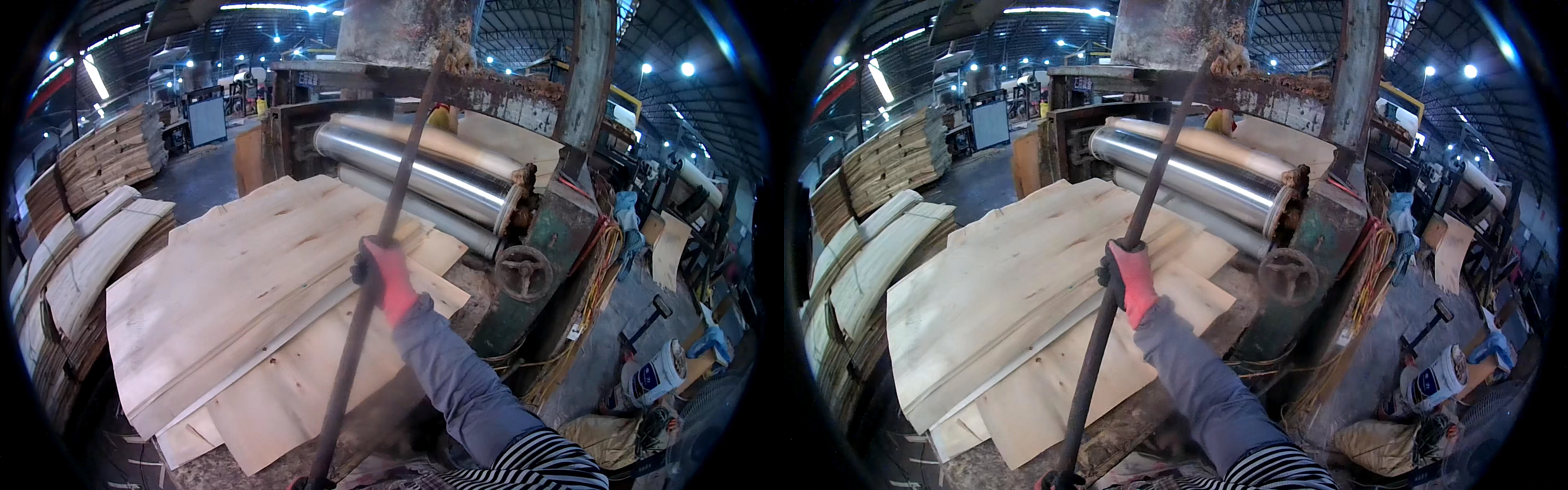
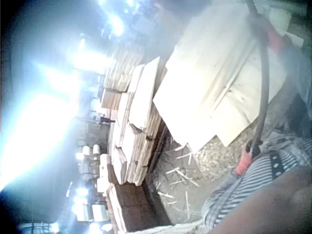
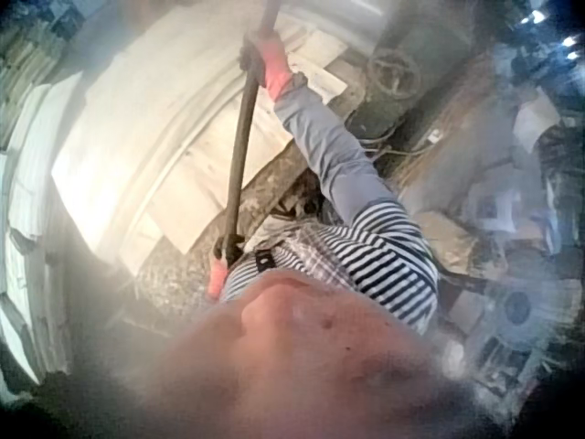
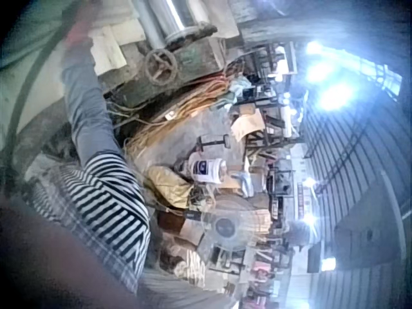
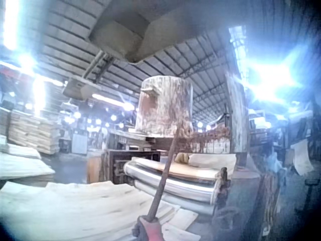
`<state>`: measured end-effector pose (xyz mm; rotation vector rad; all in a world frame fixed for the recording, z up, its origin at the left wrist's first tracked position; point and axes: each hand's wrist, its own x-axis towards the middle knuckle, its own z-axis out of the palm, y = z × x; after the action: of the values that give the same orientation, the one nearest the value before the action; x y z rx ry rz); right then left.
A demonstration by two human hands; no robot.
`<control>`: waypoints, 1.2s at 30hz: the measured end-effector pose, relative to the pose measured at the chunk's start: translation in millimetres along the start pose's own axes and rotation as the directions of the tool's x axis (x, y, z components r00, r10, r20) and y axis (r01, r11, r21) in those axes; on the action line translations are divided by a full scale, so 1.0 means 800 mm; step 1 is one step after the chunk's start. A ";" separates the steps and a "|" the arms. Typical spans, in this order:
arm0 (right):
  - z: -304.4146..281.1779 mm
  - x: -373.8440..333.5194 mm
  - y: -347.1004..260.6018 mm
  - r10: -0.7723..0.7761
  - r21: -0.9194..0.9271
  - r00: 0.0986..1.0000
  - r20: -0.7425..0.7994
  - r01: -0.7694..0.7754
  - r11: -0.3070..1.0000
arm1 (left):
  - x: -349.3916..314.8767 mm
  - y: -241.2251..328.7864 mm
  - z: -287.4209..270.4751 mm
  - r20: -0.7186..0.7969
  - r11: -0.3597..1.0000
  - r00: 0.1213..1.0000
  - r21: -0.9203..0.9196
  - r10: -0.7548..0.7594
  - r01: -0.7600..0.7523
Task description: The person feeds large, thin wood planks into a roller machine in a workshop. They guide each plank with gloved hands, flip it over, and stack the processed planks on a pile to the side.
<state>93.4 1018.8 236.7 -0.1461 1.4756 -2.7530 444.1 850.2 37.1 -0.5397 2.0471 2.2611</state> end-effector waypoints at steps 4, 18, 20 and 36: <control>0.038 -0.028 0.018 0.012 -0.006 1.000 0.018 -0.012 1.000 | -0.049 0.019 -0.045 -0.007 0.991 0.997 -0.108 -0.077 0.076; 0.080 -0.143 0.078 0.054 0.016 0.995 0.079 -0.055 0.998 | -0.123 -0.027 -0.163 0.146 0.994 0.989 0.105 -0.030 0.014; 0.077 -0.149 0.080 0.014 0.175 0.997 0.071 -0.027 0.984 | -0.115 -0.058 -0.176 0.110 0.972 0.992 0.220 0.060 -0.083; -0.072 -0.134 0.024 -0.256 -0.075 0.905 -0.339 0.245 0.966 | 0.013 0.001 -0.062 0.170 0.390 0.918 0.866 0.358 -0.313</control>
<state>194.7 1062.6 181.0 0.1728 1.6845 -3.0893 445.1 799.4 31.3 -0.0555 3.1274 0.8755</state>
